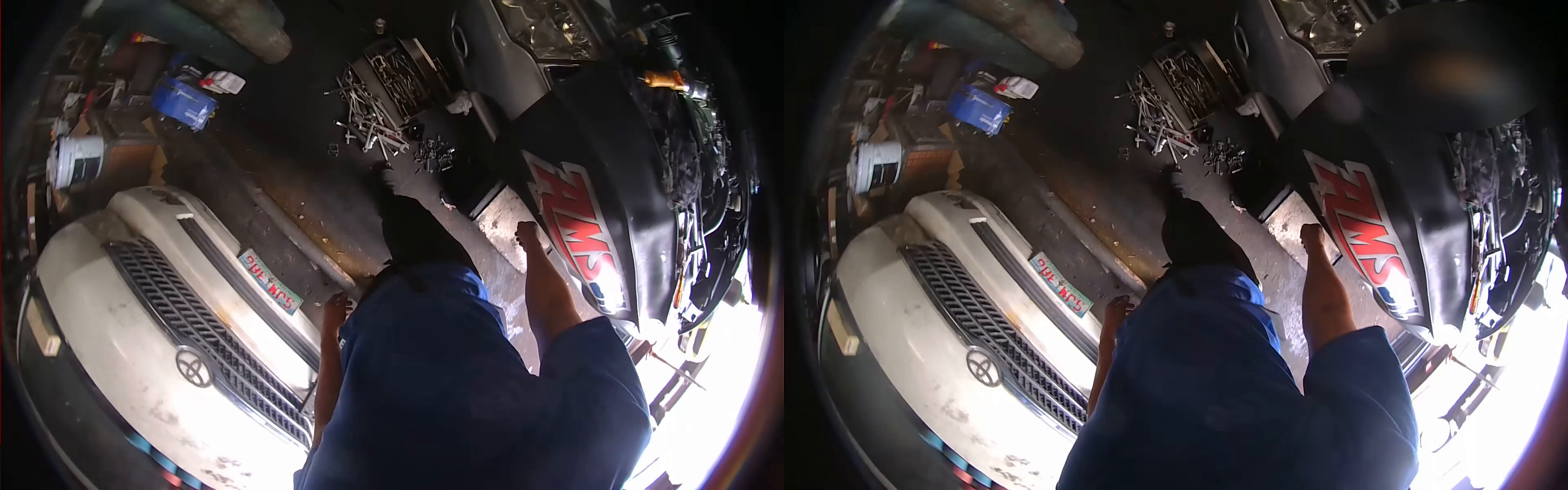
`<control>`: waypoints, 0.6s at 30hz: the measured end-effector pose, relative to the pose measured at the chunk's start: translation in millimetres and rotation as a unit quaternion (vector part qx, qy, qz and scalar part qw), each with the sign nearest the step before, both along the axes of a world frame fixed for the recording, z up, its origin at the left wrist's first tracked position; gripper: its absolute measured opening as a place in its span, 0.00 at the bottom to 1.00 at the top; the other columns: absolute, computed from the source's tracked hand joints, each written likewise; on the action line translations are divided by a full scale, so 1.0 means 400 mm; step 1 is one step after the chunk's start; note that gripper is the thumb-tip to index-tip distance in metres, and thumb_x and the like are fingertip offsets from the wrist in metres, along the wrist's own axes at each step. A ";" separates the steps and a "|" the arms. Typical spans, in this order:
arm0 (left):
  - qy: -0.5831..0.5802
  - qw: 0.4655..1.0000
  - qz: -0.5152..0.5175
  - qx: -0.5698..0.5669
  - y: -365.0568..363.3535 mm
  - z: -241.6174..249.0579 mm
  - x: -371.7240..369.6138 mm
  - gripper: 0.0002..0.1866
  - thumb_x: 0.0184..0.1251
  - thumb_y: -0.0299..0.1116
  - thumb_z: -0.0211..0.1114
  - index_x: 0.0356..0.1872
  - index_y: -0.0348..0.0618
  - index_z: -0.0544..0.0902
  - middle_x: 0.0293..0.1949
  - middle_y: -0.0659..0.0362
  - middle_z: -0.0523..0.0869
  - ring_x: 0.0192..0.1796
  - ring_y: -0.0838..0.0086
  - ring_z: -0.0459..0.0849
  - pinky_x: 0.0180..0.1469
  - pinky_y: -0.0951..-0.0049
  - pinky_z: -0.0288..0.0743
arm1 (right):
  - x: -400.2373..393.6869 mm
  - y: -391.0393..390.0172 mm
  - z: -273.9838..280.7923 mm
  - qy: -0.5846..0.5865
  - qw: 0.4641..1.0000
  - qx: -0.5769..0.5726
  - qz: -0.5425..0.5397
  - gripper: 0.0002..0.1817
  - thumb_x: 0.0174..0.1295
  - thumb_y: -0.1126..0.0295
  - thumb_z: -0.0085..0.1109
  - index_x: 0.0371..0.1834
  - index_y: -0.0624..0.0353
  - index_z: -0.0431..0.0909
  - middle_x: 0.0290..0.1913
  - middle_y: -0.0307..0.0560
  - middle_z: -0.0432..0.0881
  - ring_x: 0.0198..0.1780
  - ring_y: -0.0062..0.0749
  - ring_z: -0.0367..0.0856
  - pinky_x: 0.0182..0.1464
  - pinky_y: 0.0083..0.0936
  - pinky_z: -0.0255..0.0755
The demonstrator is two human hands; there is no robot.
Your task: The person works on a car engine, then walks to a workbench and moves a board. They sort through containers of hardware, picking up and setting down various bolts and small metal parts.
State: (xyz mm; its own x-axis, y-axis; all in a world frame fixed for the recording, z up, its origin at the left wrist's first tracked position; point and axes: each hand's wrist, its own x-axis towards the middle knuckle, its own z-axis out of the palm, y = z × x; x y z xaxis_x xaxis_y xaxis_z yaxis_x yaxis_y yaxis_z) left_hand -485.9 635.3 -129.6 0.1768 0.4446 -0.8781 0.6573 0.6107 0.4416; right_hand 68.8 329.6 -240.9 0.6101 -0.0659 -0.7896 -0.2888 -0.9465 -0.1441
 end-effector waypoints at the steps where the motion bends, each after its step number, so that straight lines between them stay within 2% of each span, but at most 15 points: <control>1: 0.007 1.000 0.007 0.004 0.035 0.000 -0.007 0.19 0.74 0.42 0.59 0.55 0.39 0.77 0.36 0.52 0.87 0.30 0.70 0.85 0.29 0.73 0.76 | -0.021 -0.015 -0.013 0.009 0.997 0.053 0.048 0.09 0.66 0.62 0.52 0.34 0.52 0.78 0.25 0.43 0.81 0.22 0.32 0.79 0.20 0.29 0.67; 2: 0.015 1.000 0.015 0.010 0.075 0.000 -0.028 0.19 0.74 0.43 0.58 0.55 0.39 0.78 0.36 0.52 0.87 0.30 0.70 0.85 0.29 0.73 0.76 | -0.057 0.012 0.015 0.060 0.981 0.164 -0.089 0.09 0.66 0.61 0.53 0.36 0.52 0.79 0.26 0.44 0.81 0.23 0.32 0.79 0.20 0.29 0.68; 3: 0.020 0.999 0.025 0.018 0.117 0.003 -0.037 0.19 0.74 0.43 0.58 0.55 0.39 0.78 0.37 0.51 0.86 0.30 0.70 0.85 0.30 0.72 0.76 | -0.084 0.079 0.059 0.104 0.931 0.269 -0.222 0.10 0.66 0.60 0.54 0.38 0.52 0.80 0.26 0.45 0.82 0.23 0.33 0.79 0.21 0.29 0.69; 4: 0.049 0.998 0.050 -0.013 0.161 0.030 -0.035 0.18 0.74 0.43 0.59 0.53 0.39 0.78 0.36 0.52 0.86 0.30 0.71 0.85 0.29 0.74 0.76 | -0.107 0.163 0.072 0.118 0.960 0.164 -0.195 0.12 0.67 0.57 0.54 0.41 0.52 0.80 0.27 0.45 0.82 0.23 0.33 0.79 0.22 0.29 0.71; 5: 0.052 0.991 0.112 -0.049 0.207 0.058 -0.023 0.15 0.73 0.40 0.59 0.50 0.39 0.79 0.34 0.54 0.85 0.28 0.74 0.83 0.27 0.77 0.74 | -0.110 0.176 -0.003 0.235 0.916 0.238 -0.222 0.12 0.67 0.58 0.55 0.42 0.53 0.79 0.28 0.45 0.82 0.23 0.32 0.79 0.23 0.27 0.72; 6: -0.026 0.981 0.139 -0.134 0.284 0.006 -0.089 0.14 0.73 0.39 0.60 0.49 0.39 0.79 0.33 0.55 0.85 0.28 0.74 0.83 0.26 0.77 0.74 | -0.112 0.227 -0.037 0.340 0.853 0.339 -0.204 0.06 0.62 0.69 0.54 0.40 0.55 0.78 0.26 0.44 0.78 0.24 0.33 0.79 0.25 0.31 0.74; 7: -0.104 0.956 0.166 -0.219 0.358 -0.044 -0.148 0.12 0.73 0.37 0.60 0.48 0.39 0.79 0.32 0.56 0.84 0.27 0.75 0.82 0.25 0.78 0.73 | -0.146 0.332 -0.045 0.178 0.953 0.246 -0.001 0.06 0.63 0.71 0.53 0.37 0.58 0.78 0.28 0.45 0.78 0.28 0.33 0.82 0.27 0.32 0.76; 8: 0.023 0.997 -0.016 -0.074 0.426 0.017 -0.081 0.09 0.71 0.32 0.59 0.47 0.40 0.79 0.30 0.57 0.83 0.26 0.77 0.80 0.24 0.77 0.73 | -0.166 0.418 -0.020 0.055 0.946 0.299 0.112 0.05 0.64 0.72 0.53 0.37 0.60 0.78 0.31 0.45 0.79 0.30 0.32 0.82 0.31 0.31 0.78; 9: 0.019 0.999 -0.044 0.010 0.499 0.038 -0.049 0.09 0.72 0.30 0.56 0.47 0.40 0.80 0.33 0.56 0.84 0.28 0.76 0.82 0.26 0.77 0.74 | -0.175 0.496 -0.010 0.029 0.936 0.333 0.107 0.07 0.64 0.69 0.54 0.40 0.60 0.79 0.34 0.46 0.81 0.32 0.33 0.83 0.33 0.30 0.79; 10: 0.009 0.985 -0.143 0.099 0.582 0.023 -0.051 0.18 0.76 0.44 0.51 0.51 0.41 0.80 0.38 0.58 0.85 0.36 0.74 0.84 0.38 0.74 0.77 | -0.184 0.576 0.003 0.004 0.925 0.366 0.104 0.10 0.65 0.67 0.56 0.43 0.61 0.80 0.36 0.46 0.83 0.33 0.33 0.85 0.36 0.29 0.79; 11: 0.013 0.997 -0.052 0.064 0.658 0.070 0.018 0.20 0.77 0.45 0.51 0.54 0.41 0.79 0.40 0.57 0.86 0.40 0.74 0.86 0.40 0.73 0.78 | -0.176 0.688 0.105 0.053 0.919 0.390 -0.033 0.13 0.66 0.65 0.57 0.46 0.62 0.81 0.38 0.47 0.84 0.34 0.35 0.85 0.38 0.29 0.79; 12: 0.077 0.992 -0.044 0.085 0.721 0.153 0.130 0.21 0.76 0.45 0.52 0.57 0.41 0.77 0.41 0.55 0.86 0.42 0.72 0.86 0.42 0.72 0.78 | -0.164 0.783 0.205 0.064 0.921 0.383 -0.040 0.15 0.68 0.63 0.56 0.47 0.63 0.81 0.39 0.48 0.85 0.35 0.34 0.85 0.39 0.29 0.78; 13: 0.040 0.993 -0.032 0.104 0.787 0.148 0.157 0.21 0.76 0.46 0.53 0.59 0.41 0.76 0.42 0.54 0.86 0.41 0.72 0.86 0.42 0.71 0.78 | -0.157 0.849 0.277 0.075 0.922 0.376 -0.050 0.17 0.69 0.60 0.54 0.49 0.64 0.81 0.39 0.49 0.86 0.36 0.33 0.85 0.39 0.28 0.77; 16: -0.009 0.983 -0.121 0.140 0.922 0.187 0.319 0.24 0.76 0.50 0.55 0.56 0.39 0.77 0.44 0.52 0.86 0.41 0.69 0.86 0.44 0.70 0.78 | -0.162 0.924 0.320 0.006 0.910 0.414 0.000 0.19 0.71 0.59 0.52 0.48 0.65 0.80 0.37 0.48 0.87 0.35 0.29 0.84 0.38 0.25 0.75; 18: -0.039 0.966 -0.211 0.147 0.997 0.177 0.390 0.25 0.75 0.51 0.55 0.55 0.37 0.78 0.44 0.50 0.86 0.41 0.67 0.86 0.44 0.69 0.78 | -0.194 0.913 0.340 0.008 0.898 0.426 -0.111 0.18 0.72 0.59 0.52 0.49 0.65 0.80 0.36 0.47 0.86 0.34 0.28 0.84 0.37 0.25 0.75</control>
